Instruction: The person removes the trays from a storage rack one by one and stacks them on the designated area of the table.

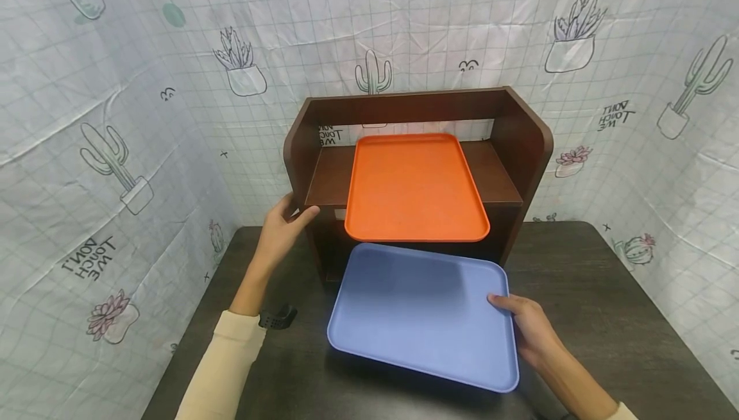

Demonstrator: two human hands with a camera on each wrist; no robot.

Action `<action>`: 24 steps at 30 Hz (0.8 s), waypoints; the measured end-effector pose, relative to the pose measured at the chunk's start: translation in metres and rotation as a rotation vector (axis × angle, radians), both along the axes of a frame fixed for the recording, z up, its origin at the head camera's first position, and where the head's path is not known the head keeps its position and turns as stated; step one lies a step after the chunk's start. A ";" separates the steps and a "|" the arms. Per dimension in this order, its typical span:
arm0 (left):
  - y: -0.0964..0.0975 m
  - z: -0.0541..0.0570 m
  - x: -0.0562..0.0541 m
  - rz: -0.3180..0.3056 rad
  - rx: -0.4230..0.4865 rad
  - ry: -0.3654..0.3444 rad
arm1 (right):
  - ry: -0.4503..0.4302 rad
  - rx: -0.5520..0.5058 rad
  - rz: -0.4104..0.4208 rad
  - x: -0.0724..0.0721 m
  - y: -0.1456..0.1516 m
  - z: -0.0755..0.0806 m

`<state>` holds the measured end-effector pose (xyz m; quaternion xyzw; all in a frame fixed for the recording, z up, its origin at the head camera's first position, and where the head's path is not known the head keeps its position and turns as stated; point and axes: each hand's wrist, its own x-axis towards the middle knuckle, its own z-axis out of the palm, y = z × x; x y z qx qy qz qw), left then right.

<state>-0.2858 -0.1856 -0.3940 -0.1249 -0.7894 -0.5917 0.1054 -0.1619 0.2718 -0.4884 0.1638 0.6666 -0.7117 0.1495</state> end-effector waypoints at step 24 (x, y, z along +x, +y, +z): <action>0.000 0.000 0.001 -0.005 0.005 -0.003 | -0.024 -0.011 0.113 0.009 0.003 -0.013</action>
